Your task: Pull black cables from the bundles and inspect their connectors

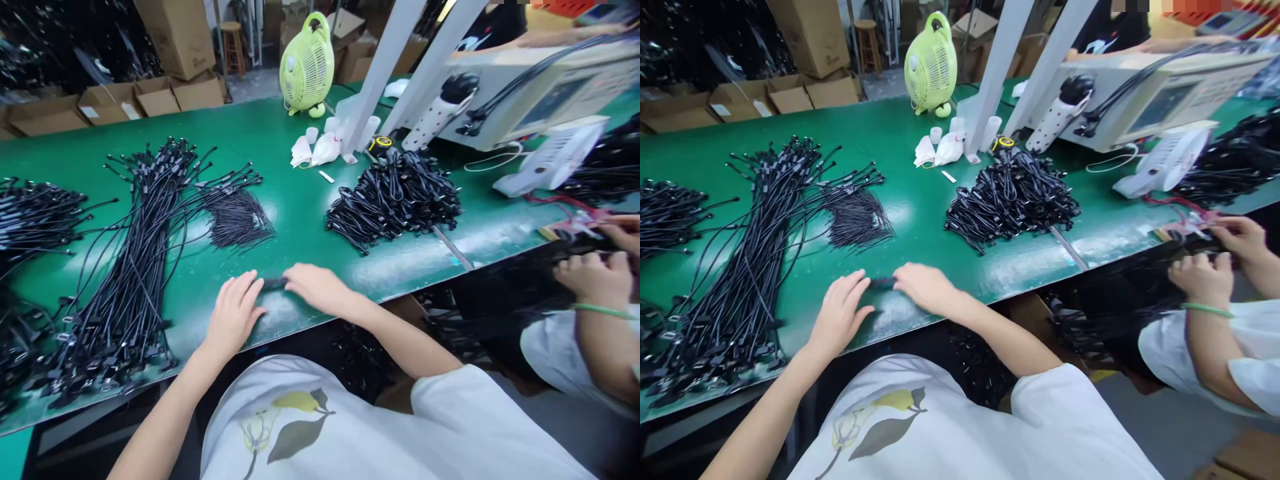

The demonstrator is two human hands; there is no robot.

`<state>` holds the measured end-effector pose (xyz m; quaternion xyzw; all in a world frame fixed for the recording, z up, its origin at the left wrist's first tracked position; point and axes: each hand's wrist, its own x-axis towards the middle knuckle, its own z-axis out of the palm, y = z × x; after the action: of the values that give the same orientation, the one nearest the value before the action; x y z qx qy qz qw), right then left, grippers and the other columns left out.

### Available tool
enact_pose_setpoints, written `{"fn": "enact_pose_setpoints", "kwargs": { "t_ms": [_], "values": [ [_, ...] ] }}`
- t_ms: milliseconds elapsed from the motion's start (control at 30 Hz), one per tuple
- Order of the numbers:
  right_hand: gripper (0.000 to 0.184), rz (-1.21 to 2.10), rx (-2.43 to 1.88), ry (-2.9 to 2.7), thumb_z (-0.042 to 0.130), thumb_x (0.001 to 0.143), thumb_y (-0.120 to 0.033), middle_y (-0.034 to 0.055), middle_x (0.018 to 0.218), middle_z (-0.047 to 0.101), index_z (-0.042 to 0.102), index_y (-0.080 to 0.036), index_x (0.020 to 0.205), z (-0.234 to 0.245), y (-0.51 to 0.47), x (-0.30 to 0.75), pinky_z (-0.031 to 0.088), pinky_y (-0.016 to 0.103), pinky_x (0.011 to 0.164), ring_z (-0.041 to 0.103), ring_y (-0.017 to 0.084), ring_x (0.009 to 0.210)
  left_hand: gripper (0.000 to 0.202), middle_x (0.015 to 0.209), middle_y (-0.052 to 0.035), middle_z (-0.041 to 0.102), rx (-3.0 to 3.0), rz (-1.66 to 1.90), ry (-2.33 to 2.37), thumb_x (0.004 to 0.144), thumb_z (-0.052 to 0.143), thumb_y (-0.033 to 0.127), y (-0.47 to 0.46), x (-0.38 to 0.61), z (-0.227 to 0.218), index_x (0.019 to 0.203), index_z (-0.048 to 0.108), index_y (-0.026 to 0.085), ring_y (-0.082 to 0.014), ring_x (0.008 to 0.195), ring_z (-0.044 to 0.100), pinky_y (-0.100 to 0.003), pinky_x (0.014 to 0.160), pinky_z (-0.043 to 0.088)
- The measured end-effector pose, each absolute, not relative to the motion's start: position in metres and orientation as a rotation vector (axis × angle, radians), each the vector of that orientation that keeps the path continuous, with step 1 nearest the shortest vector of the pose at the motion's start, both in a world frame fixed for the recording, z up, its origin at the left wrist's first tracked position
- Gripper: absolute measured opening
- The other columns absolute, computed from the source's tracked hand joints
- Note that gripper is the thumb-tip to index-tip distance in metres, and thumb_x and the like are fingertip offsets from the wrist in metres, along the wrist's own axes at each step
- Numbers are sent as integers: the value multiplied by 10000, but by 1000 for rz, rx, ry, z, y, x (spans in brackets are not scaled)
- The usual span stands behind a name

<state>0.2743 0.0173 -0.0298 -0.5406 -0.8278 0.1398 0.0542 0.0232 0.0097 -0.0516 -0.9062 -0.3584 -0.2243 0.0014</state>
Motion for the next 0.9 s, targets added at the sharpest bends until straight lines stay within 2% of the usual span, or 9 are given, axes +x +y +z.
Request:
{"fn": "enact_pose_setpoints", "kwargs": {
  "t_ms": [133, 233, 400, 533, 567, 633, 733, 767, 900],
  "values": [
    [355, -330, -2267, -1803, 360, 1022, -350, 153, 1061, 579, 530, -127, 1240, -18, 53, 360, 369, 331, 764, 515, 241, 920, 454, 1352, -151, 561, -2822, -754, -1427, 963, 473, 333, 18, 7, -49, 1384, 413, 172, -270, 1257, 522, -449, 1045, 451],
    [426, -451, -2377, -1662, 357, 1016, -322, 223, 1102, 546, 468, -46, 1321, -22, 70, 410, 345, 384, 795, 471, 287, 965, 434, 1315, -146, 584, -2761, -682, -1553, 968, 439, 371, 24, -18, -56, 1349, 468, 165, -286, 1233, 536, -469, 1047, 448],
    [468, -592, -2313, -1684, 481, 961, -264, 199, 1265, 526, 434, -77, 1388, -40, 67, 422, 322, 428, 955, 448, 299, 1093, 568, 1379, -150, 544, -2489, -604, -1807, 933, 400, 477, 28, -84, -55, 1415, 444, 180, -363, 1222, 540, -543, 1046, 439],
    [448, -617, -2211, -1764, 432, 963, -228, 214, 1297, 532, 441, -79, 1385, -37, 64, 419, 325, 501, 1003, 454, 309, 1166, 674, 1591, 207, 196, -2310, -586, -1994, 886, 372, 566, 40, -148, -39, 1484, 60, 557, -401, 1320, 446, -623, 1101, 363],
    [445, -604, -2191, -1800, 421, 963, -227, 220, 1297, 537, 445, -79, 1382, -34, 63, 418, 328, 524, 1004, 463, 314, 1171, 673, 1586, 253, 145, -2246, -561, -2051, 881, 350, 583, 46, -161, -34, 1463, 14, 594, -411, 1333, 428, -641, 1099, 352],
    [454, -598, -2156, -1814, 416, 961, -260, 235, 1326, 524, 457, -83, 1377, -28, 59, 413, 333, 567, 1003, 475, 340, 1185, 673, 1594, 177, 214, -2129, -450, -2187, 879, 324, 578, 58, -179, -20, 1502, 82, 499, -431, 1320, 434, -655, 1074, 358],
    [508, -551, -2073, -1813, 384, 966, -376, 243, 1352, 512, 464, -139, 1408, -24, 52, 396, 369, 590, 982, 503, 398, 1182, 691, 1437, -204, 490, -2073, -224, -2467, 872, 359, 460, 75, -191, -3, 1412, 398, 32, -463, 1278, 464, -620, 1045, 363],
    [526, -520, -2025, -1825, 359, 967, -414, 233, 1314, 545, 455, -183, 1430, -24, 51, 388, 400, 585, 944, 539, 410, 1140, 647, 1376, -254, 530, -2076, -192, -2509, 881, 366, 421, 82, -195, -1, 1343, 457, -21, -435, 1271, 483, -570, 1050, 373],
    [568, -193, -1761, -2006, 259, 960, -487, 114, 1334, 528, 90, -540, 1500, -27, 53, 354, 426, 651, 836, 525, 455, 1166, 397, 1259, -122, 655, -2137, -157, -2598, 895, 479, 395, 110, -217, -9, 1163, 629, 143, -256, 1183, 577, -308, 1006, 419]
  ]
}}
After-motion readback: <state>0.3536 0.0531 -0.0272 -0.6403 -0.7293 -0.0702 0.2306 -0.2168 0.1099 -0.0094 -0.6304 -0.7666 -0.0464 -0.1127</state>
